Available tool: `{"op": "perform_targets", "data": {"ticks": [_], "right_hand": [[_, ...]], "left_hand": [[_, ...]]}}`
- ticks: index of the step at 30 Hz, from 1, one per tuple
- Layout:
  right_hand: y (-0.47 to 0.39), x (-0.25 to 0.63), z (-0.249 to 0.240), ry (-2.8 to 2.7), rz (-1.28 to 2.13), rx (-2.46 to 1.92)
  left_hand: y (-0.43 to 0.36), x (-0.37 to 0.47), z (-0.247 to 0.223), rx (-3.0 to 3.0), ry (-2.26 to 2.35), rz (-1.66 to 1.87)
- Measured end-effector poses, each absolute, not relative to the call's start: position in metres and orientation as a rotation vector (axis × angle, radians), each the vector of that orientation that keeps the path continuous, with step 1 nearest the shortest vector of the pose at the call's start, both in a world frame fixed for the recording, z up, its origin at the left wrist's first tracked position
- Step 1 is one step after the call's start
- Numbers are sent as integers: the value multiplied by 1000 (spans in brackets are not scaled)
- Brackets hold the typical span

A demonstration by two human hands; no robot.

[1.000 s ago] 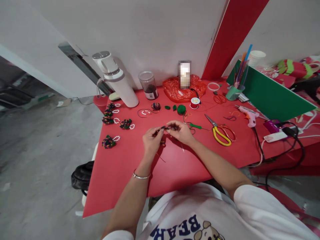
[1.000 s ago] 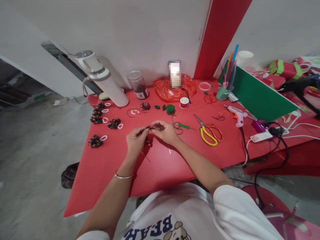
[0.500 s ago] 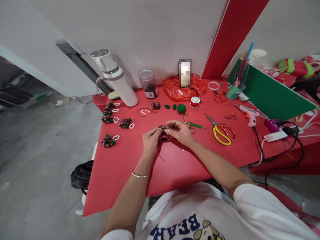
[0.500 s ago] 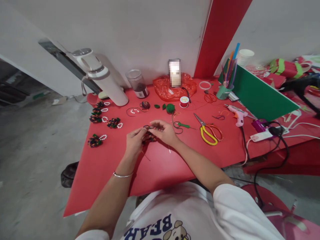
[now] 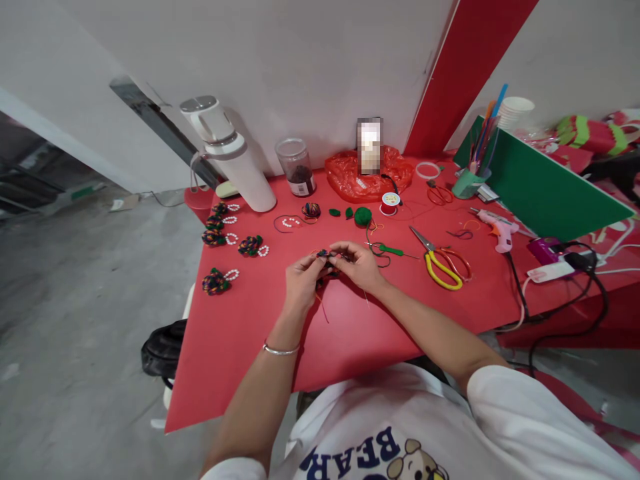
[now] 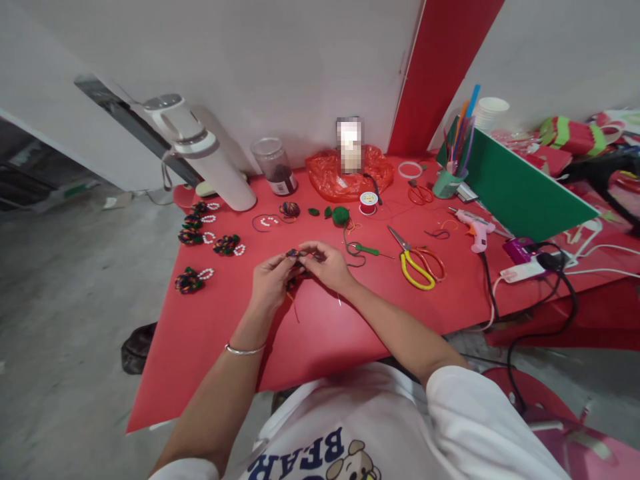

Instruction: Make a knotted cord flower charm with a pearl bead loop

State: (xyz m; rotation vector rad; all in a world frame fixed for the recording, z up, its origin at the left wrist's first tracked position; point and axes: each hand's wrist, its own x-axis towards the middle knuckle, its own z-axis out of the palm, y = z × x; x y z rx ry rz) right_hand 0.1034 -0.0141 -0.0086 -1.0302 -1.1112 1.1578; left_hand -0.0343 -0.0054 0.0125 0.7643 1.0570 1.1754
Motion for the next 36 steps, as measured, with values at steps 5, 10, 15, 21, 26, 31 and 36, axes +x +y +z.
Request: {"op": "perform_targets", "data": {"ticks": [5,10,15,21,26,31,36], "right_hand": [[-18,104,-2,-1208,1143,-1039],[-17,111,3,-1195,1132,-1039],[-17,114,5,-1225,1147,-1070],[-18,112,5,-1413,1061,-1188],[-15,115,0,-1342,1179,-1162],[-13,117,0,-1191,1383,-1091],[-12,116,0,-1106,1412,-1018]], "left_hand": [[-4,-35,11,818,1067,1190],[-4,-41,14,978,1081,1203],[-2,-44,16,881,1003,1131],[0,-45,14,942,1073,1199],[3,-49,11,1283,1210,1299],[3,-52,10,1652,1238,1315],[3,-57,10,1871,1208,1260]]}}
